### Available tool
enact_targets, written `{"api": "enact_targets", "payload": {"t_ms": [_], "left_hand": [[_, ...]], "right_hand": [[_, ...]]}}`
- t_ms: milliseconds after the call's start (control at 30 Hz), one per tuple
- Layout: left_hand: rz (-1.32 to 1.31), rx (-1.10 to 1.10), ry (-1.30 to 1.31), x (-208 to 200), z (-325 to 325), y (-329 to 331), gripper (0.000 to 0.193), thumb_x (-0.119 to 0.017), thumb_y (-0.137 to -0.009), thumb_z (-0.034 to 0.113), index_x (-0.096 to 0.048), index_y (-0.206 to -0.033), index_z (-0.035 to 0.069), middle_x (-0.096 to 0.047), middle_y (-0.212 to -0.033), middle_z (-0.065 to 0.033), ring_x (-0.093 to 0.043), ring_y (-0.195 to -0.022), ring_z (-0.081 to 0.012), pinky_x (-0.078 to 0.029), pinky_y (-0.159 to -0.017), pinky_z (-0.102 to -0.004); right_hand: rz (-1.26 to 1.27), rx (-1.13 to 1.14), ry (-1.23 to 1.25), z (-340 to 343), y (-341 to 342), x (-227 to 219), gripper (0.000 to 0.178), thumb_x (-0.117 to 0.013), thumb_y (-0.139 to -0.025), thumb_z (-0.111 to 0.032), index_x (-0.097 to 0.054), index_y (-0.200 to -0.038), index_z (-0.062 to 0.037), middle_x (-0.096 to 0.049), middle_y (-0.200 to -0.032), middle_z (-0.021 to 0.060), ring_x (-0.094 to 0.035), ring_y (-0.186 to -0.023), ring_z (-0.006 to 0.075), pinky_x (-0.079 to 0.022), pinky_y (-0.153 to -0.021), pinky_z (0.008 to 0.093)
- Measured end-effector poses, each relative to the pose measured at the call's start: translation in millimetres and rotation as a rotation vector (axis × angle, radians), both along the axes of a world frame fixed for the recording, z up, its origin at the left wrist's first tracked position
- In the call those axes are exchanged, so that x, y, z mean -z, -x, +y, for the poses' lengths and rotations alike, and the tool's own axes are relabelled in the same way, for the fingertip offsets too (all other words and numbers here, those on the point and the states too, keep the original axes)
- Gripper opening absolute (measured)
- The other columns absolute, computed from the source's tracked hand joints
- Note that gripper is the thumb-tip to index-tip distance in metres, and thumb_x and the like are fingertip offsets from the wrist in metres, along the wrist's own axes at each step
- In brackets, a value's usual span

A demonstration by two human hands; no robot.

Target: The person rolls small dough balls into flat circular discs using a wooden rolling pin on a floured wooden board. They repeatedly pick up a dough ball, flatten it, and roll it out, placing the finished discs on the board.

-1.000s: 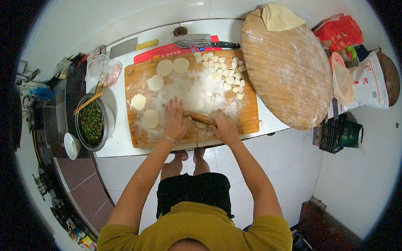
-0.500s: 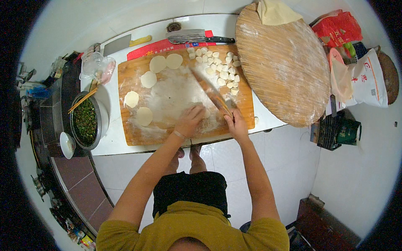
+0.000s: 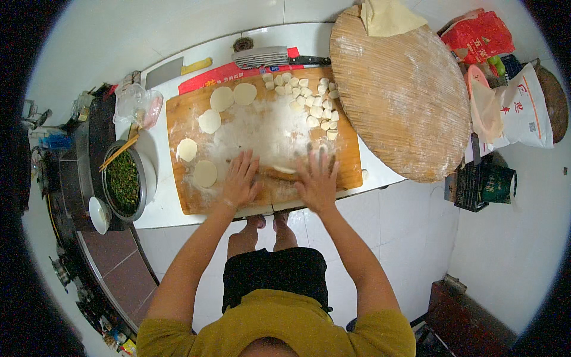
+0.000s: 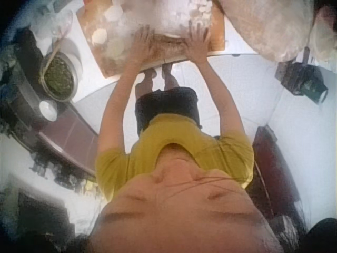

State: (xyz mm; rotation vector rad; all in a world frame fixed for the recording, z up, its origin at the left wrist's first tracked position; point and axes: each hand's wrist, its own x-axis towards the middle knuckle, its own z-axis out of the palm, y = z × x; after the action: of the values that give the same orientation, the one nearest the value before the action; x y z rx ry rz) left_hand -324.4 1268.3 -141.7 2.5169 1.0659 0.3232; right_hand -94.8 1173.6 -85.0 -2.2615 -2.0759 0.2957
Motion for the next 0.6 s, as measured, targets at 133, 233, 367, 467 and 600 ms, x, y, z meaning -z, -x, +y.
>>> {"api": "enact_targets", "payload": {"t_ms": [133,233,367,467,600], "left_hand": [[0.002,-0.089,0.009,7,37,-24,0.069,-0.055,-0.087,0.04,-0.033,-0.145,0.01,-0.026,-0.154,-0.0149,-0.026,-0.14,-0.0365,-0.024,-0.113,-0.0508],[0.006,-0.119,0.005,-8,50,-42,0.071,-0.057,-0.086,0.039,-0.032,-0.146,0.01,-0.027,-0.153,-0.0162,-0.025,-0.14,-0.0373,-0.022,-0.114,-0.0496],[0.108,-0.013,0.047,-10,-6,3,0.07,-0.058,-0.087,0.039,-0.032,-0.145,0.01,-0.028,-0.152,-0.0169,-0.026,-0.139,-0.0369,-0.023,-0.114,-0.0481],[0.037,-0.08,-0.001,6,14,-9,0.073,-0.059,-0.086,0.039,-0.031,-0.146,0.01,-0.027,-0.152,-0.0167,-0.027,-0.139,-0.0374,-0.023,-0.113,-0.0493],[-0.025,-0.167,-0.044,0,44,-37,0.073,-0.059,-0.085,0.037,-0.03,-0.147,0.011,-0.026,-0.153,-0.0165,-0.028,-0.139,-0.0379,-0.023,-0.113,-0.0507]], "right_hand": [[-0.081,0.093,-0.166,41,-20,34,0.065,-0.048,-0.09,-0.042,-0.029,-0.149,-0.0225,-0.022,-0.155,0.0158,-0.021,-0.139,0.0426,-0.009,-0.107,0.0694],[-0.181,0.181,-0.158,62,-31,30,0.062,-0.046,-0.092,-0.042,-0.031,-0.148,-0.0219,-0.021,-0.156,0.0151,-0.017,-0.141,0.043,-0.007,-0.107,0.0699],[-0.024,0.088,0.009,1,1,14,0.059,-0.046,-0.092,-0.042,-0.033,-0.147,-0.026,-0.02,-0.156,0.0139,-0.01,-0.144,0.0423,-0.004,-0.105,0.0733],[-0.081,0.087,-0.129,20,-8,34,0.058,-0.047,-0.091,-0.041,-0.034,-0.147,-0.0282,-0.023,-0.155,0.015,-0.017,-0.141,0.043,-0.006,-0.103,0.0754],[-0.137,0.105,-0.189,51,-24,38,0.061,-0.048,-0.091,-0.041,-0.033,-0.147,-0.0261,-0.025,-0.154,0.0155,-0.022,-0.14,0.0437,-0.008,-0.102,0.0758]]}}
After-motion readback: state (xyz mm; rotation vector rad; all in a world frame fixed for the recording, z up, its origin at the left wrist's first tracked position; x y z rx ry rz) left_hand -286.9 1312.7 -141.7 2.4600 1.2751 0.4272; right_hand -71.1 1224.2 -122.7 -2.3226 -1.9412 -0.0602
